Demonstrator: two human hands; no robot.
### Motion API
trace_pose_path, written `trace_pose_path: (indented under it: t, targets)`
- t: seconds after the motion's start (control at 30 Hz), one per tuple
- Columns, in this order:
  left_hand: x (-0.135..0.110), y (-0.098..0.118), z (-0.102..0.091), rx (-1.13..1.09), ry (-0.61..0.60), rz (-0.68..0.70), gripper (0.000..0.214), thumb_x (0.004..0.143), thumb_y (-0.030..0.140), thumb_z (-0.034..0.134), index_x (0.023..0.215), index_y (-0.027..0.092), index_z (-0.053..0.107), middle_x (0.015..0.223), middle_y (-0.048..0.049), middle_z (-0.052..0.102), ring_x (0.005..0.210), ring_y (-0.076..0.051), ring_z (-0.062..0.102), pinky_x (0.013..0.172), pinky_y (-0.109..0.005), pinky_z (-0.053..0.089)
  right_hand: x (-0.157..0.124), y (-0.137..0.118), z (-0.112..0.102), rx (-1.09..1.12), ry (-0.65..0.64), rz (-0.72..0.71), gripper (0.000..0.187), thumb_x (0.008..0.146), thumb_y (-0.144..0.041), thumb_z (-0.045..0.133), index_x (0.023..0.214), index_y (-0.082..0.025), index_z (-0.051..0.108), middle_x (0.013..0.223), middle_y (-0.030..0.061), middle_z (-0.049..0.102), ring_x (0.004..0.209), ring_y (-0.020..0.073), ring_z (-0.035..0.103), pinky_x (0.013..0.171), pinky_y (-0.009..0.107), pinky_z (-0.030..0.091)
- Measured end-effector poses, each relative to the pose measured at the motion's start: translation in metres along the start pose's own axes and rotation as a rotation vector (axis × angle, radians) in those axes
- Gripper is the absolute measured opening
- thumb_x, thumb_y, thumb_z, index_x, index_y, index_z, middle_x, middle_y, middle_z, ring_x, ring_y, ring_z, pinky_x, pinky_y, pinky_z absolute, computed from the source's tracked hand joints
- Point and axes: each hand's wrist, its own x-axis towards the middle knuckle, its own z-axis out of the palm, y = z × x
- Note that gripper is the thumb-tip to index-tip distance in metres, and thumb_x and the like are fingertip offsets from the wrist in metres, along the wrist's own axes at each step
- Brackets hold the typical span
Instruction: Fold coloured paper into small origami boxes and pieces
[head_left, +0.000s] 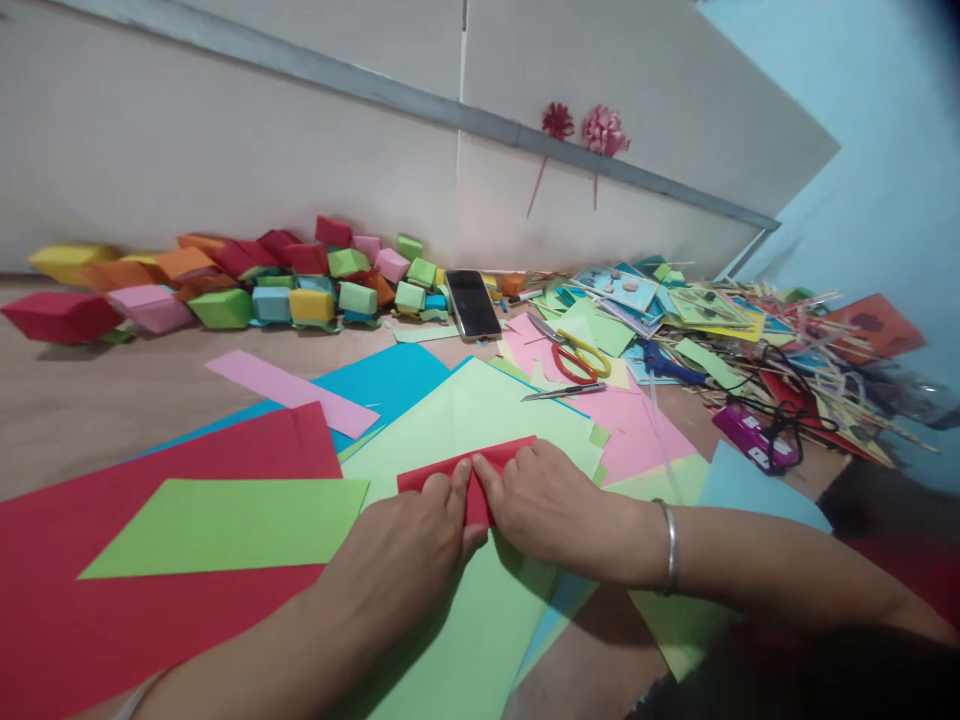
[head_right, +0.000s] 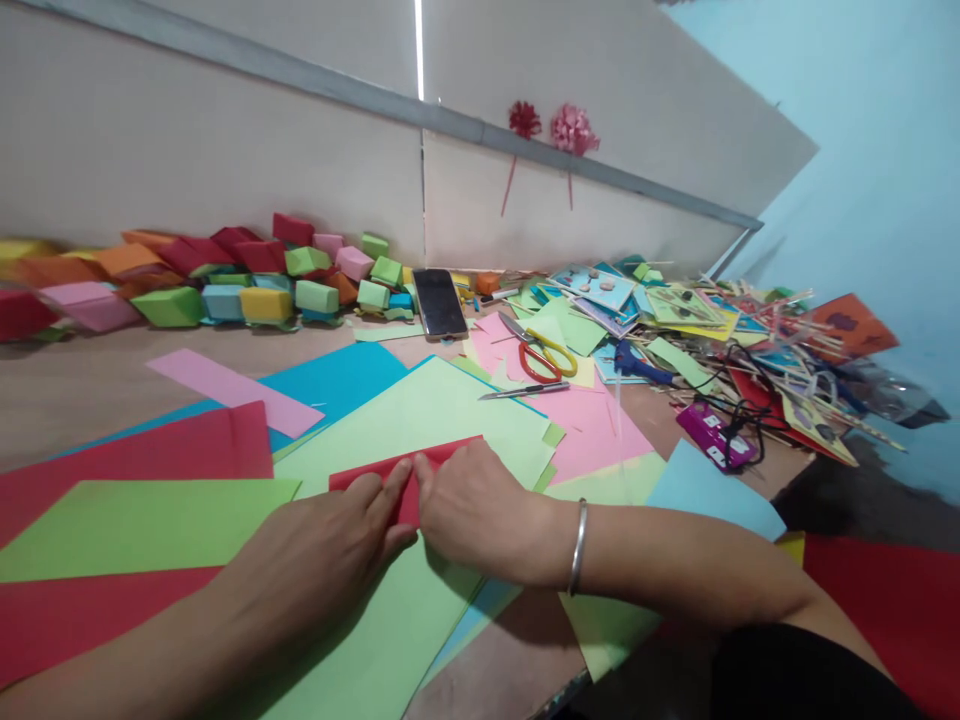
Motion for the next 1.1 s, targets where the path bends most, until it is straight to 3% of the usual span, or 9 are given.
trace_pose_path:
  t: [0.23, 0.5, 0.67, 0.8, 0.93, 1.1]
  targets:
    - [0.002, -0.001, 0.000, -0.008, -0.008, 0.022, 0.051, 0.097, 0.026, 0.038, 0.144, 0.006, 0.041, 0.093, -0.0176, 0.069, 0.071, -0.030, 0.070, 0.056, -0.038, 0.052, 0.006, -0.006, 0.002, -0.014, -0.056, -0.005, 0.032, 0.090, -0.005, 0.042, 0.113, 0.000, 0.063, 0.075, 0.0145, 0.067, 0.056, 0.0181, 0.055, 0.048, 0.030, 0.030]
    - [0.002, -0.001, -0.005, 0.019, -0.023, 0.023, 0.050, 0.098, 0.031, 0.038, 0.142, 0.008, 0.044, 0.095, -0.0169, 0.071, 0.073, -0.032, 0.071, 0.057, -0.039, 0.052, 0.003, -0.002, -0.002, -0.017, -0.096, -0.002, 0.037, 0.091, -0.005, 0.044, 0.125, -0.001, 0.056, 0.076, 0.0131, 0.067, 0.062, 0.0178, 0.057, 0.050, 0.028, 0.030]
    - [0.003, -0.007, -0.011, -0.035, -0.040, 0.042, 0.046, 0.095, 0.027, 0.042, 0.137, 0.009, 0.050, 0.095, -0.0176, 0.072, 0.074, -0.033, 0.072, 0.058, -0.040, 0.052, -0.005, 0.008, 0.015, -0.058, -0.068, 0.076, 0.050, 0.094, -0.009, 0.043, 0.143, -0.003, 0.039, 0.070, 0.0060, 0.065, 0.060, 0.0181, 0.058, 0.052, 0.029, 0.030]
    - [0.005, -0.009, -0.011, -0.027, -0.028, 0.073, 0.050, 0.096, 0.029, 0.042, 0.142, 0.009, 0.045, 0.100, -0.0202, 0.073, 0.079, -0.036, 0.072, 0.061, -0.043, 0.053, -0.010, 0.012, 0.025, -0.083, -0.006, 0.082, 0.048, 0.095, -0.010, 0.041, 0.143, -0.004, 0.040, 0.070, 0.0054, 0.064, 0.063, 0.0191, 0.060, 0.052, 0.030, 0.029]
    - [0.006, -0.009, -0.010, -0.001, -0.060, 0.037, 0.057, 0.097, 0.033, 0.040, 0.148, 0.009, 0.036, 0.111, -0.0220, 0.071, 0.082, -0.037, 0.072, 0.064, -0.046, 0.054, -0.006, 0.011, 0.007, -0.052, -0.092, 0.099, 0.047, 0.096, -0.011, 0.039, 0.142, -0.003, 0.040, 0.071, 0.0079, 0.066, 0.061, 0.0192, 0.062, 0.050, 0.030, 0.029]
    - [0.003, -0.010, -0.012, -0.029, -0.063, 0.041, 0.057, 0.097, 0.033, 0.040, 0.149, 0.010, 0.035, 0.107, -0.0219, 0.072, 0.080, -0.038, 0.072, 0.062, -0.046, 0.055, 0.003, 0.007, -0.011, 0.008, -0.218, 0.092, 0.054, 0.094, -0.008, 0.037, 0.147, 0.000, 0.031, 0.069, 0.0100, 0.067, 0.057, 0.0205, 0.061, 0.044, 0.028, 0.028]
